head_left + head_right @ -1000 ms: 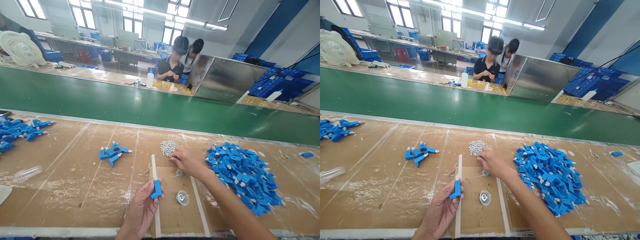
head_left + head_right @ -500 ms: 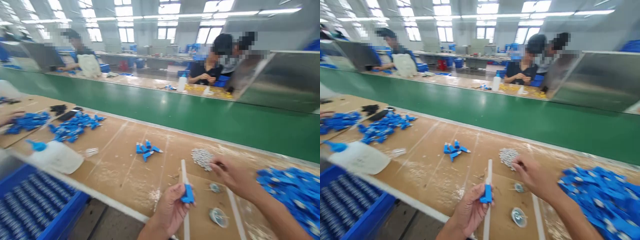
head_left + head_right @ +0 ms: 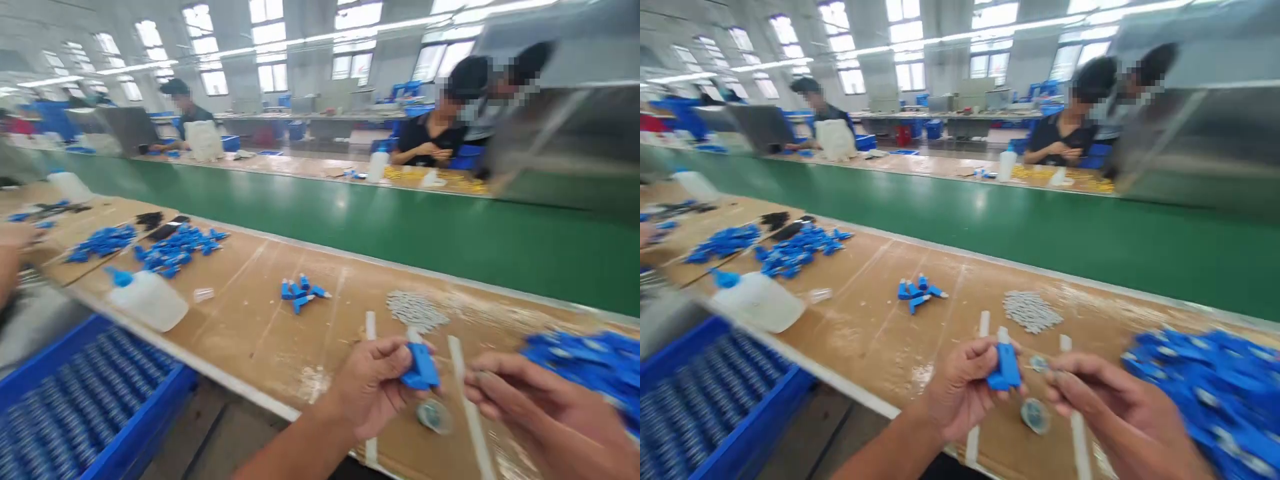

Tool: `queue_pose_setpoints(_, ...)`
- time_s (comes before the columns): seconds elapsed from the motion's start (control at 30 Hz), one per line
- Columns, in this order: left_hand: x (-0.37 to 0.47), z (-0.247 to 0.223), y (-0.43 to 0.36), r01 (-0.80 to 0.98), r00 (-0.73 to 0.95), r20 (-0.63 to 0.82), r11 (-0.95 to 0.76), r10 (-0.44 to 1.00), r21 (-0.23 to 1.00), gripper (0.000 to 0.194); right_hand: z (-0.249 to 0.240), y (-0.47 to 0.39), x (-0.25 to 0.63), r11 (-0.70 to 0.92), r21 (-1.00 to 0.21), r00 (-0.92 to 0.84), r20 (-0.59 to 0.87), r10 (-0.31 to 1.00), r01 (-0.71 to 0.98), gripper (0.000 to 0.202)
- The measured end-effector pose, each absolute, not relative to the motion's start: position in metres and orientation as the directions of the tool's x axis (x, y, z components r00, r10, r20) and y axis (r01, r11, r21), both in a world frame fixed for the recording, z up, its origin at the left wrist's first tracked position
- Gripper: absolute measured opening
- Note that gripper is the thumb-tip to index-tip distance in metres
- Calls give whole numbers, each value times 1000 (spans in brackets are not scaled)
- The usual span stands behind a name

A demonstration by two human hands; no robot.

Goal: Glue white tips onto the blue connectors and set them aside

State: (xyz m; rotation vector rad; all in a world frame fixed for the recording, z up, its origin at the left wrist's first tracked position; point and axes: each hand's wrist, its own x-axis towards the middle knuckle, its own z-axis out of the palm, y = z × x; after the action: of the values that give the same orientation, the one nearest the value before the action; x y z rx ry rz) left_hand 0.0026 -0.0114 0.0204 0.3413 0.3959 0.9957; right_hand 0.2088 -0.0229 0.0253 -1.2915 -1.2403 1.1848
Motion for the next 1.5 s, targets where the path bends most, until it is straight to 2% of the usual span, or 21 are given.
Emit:
queue_pose_setpoints(0.1, 5, 39, 0, -693, 519, -142, 512, 843, 508, 33, 62, -19, 195, 12, -998, -46, 15, 999, -66, 23)
queue_pose_setpoints(0.23, 10, 51, 11, -647, 582, -106, 538, 806, 539, 28, 78, -15, 189, 61, -978, -72, 76, 994, -198, 19)
queue_pose_setpoints(0.43, 16, 50, 8, -623, 587, -122, 543, 800, 564, 27, 77, -24, 193, 28, -966, -74, 48, 996, -258, 15)
queue_pose_setpoints(0.63, 18, 49, 7, -564, 600, -106, 514, 793, 646, 22, 77, -27, 194, -5, -976, -99, 17, 995, -217, 17)
queue_pose_setpoints(0.77, 16, 51, 5, -541, 603, -189, 572, 775, 616, 21, 76, -31, 193, 76, -991, -82, 85, 993, -110, 14)
queue_pose_setpoints(0.87, 14, 54, 4, -543, 617, -282, 657, 734, 523, 19, 77, -34, 194, 229, -968, -51, 225, 973, 101, 11)
queue_pose_setpoints(0.97, 12, 55, 3, -512, 669, -333, 737, 665, 442, 16, 77, -35, 195, 405, -850, -107, 393, 913, 337, 9)
queue_pose_setpoints(1.03, 11, 55, 3, -492, 695, -352, 772, 627, 403, 15, 77, -34, 197, 494, -757, -174, 468, 867, 427, 9)
queue_pose_setpoints(1.1, 11, 54, 3, -479, 704, -373, 792, 604, 379, 15, 77, -32, 198, 551, -697, -215, 515, 830, 458, 12)
queue_pose_setpoints(1.3, 11, 52, 2, -448, 707, -415, 817, 573, 364, 14, 75, -29, 202, 616, -625, -277, 558, 782, 480, 21)
queue_pose_setpoints(1.5, 10, 49, 4, -422, 725, -468, 862, 506, 281, 12, 78, -30, 208, 704, -417, -443, 565, 696, 575, 28)
